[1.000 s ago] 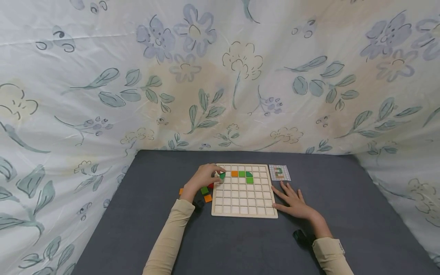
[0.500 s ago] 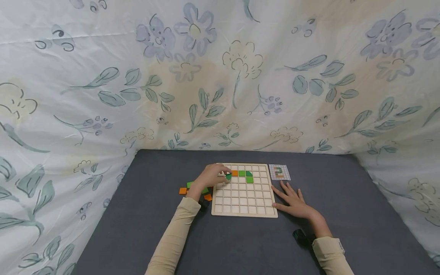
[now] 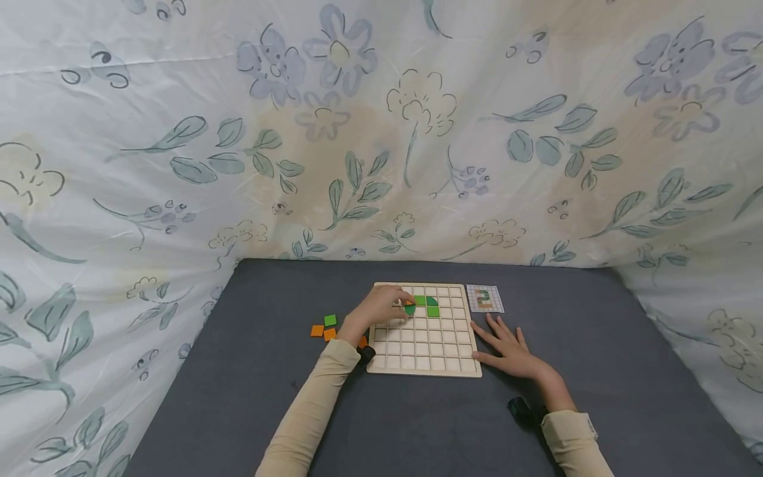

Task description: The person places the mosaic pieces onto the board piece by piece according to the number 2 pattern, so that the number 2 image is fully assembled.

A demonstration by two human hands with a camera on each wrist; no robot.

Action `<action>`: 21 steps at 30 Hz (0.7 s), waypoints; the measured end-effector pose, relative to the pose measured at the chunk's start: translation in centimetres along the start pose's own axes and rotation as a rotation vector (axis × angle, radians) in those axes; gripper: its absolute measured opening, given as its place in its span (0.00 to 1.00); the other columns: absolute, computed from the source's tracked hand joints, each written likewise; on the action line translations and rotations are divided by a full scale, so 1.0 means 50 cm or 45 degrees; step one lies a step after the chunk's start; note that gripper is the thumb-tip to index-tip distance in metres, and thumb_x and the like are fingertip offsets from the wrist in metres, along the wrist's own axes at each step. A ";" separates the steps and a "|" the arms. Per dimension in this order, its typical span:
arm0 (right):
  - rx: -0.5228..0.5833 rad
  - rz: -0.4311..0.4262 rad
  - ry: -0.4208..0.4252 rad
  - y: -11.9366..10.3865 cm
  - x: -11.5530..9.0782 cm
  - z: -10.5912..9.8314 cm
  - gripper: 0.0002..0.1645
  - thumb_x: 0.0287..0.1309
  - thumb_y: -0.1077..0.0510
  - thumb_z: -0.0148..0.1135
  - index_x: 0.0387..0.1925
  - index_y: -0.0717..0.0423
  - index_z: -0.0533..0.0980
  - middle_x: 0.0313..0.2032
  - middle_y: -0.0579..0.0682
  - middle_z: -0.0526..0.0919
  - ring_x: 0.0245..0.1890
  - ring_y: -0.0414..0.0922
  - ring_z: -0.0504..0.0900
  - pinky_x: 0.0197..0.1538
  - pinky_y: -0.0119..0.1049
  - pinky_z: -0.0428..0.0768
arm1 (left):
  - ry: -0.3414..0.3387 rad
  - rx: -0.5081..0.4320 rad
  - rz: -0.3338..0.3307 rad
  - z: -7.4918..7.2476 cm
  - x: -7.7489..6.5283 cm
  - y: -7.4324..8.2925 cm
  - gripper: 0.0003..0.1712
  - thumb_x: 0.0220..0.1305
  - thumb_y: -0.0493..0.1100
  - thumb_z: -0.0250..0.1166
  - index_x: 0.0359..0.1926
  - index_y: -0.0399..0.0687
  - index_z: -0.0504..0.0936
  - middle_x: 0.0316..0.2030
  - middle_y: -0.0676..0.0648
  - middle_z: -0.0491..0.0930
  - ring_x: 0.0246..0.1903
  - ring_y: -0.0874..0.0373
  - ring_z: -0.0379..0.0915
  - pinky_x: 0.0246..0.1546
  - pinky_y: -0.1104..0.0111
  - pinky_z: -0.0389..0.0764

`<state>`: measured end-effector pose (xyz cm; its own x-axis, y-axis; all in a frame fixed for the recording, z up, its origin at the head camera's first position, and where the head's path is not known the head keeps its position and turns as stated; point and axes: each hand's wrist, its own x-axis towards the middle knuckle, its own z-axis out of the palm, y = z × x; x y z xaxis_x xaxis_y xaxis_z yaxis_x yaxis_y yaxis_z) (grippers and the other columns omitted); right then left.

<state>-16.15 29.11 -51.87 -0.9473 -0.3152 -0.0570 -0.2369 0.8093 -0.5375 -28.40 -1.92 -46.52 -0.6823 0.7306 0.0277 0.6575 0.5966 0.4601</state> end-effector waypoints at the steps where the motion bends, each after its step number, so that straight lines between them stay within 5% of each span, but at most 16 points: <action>1: 0.002 -0.001 0.000 0.000 0.000 0.000 0.43 0.59 0.39 0.56 0.70 0.49 0.55 0.70 0.65 0.42 0.69 0.66 0.35 0.61 0.69 0.28 | -0.007 0.008 0.002 0.002 0.002 0.001 0.22 0.57 0.44 0.67 0.54 0.52 0.80 0.44 0.52 0.80 0.43 0.58 0.76 0.41 0.68 0.77; 12: 0.013 -0.012 0.007 0.002 -0.001 0.001 0.42 0.59 0.41 0.56 0.70 0.50 0.55 0.70 0.65 0.42 0.69 0.66 0.35 0.61 0.69 0.28 | -0.041 -0.018 0.029 0.016 0.020 0.021 0.21 0.57 0.45 0.67 0.53 0.55 0.80 0.46 0.53 0.79 0.45 0.60 0.76 0.48 0.68 0.76; 21: 0.030 -0.019 0.004 -0.001 -0.001 0.000 0.42 0.59 0.41 0.56 0.70 0.50 0.55 0.70 0.65 0.42 0.69 0.67 0.35 0.61 0.70 0.27 | -0.077 0.034 0.051 0.028 0.042 0.038 0.20 0.57 0.45 0.67 0.52 0.56 0.81 0.43 0.53 0.80 0.42 0.60 0.75 0.44 0.69 0.74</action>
<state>-16.10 29.11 -51.84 -0.9444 -0.3256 -0.0466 -0.2458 0.7927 -0.5578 -28.14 1.20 -46.84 -0.6351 0.7724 -0.0082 0.6929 0.5743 0.4360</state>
